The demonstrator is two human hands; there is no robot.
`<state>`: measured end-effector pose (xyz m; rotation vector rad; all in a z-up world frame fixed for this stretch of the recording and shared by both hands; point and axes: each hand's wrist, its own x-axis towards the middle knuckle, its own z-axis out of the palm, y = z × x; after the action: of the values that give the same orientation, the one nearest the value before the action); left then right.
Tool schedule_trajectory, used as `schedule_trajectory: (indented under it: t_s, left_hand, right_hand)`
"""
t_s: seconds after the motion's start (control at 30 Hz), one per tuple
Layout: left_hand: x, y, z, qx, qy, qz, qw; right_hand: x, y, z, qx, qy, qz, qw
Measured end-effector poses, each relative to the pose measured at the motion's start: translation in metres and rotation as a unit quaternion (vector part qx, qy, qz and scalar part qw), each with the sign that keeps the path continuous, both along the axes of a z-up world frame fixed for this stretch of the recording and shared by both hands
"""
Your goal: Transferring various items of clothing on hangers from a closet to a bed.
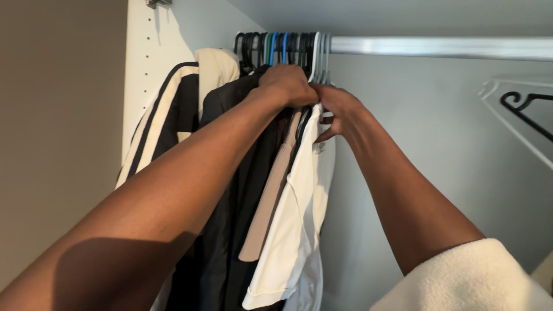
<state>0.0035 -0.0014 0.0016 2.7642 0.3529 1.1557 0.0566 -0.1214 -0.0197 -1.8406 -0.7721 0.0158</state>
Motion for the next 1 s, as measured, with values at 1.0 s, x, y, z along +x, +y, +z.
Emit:
schedule_trajectory:
  t_s: [1.0]
  left_hand:
    - [-0.040, -0.096, -0.132, -0.432, -0.158, -0.531, 0.711]
  right_hand:
    - [-0.026, -0.110, -0.080, 0.248, 0.053, 0.187, 0.949]
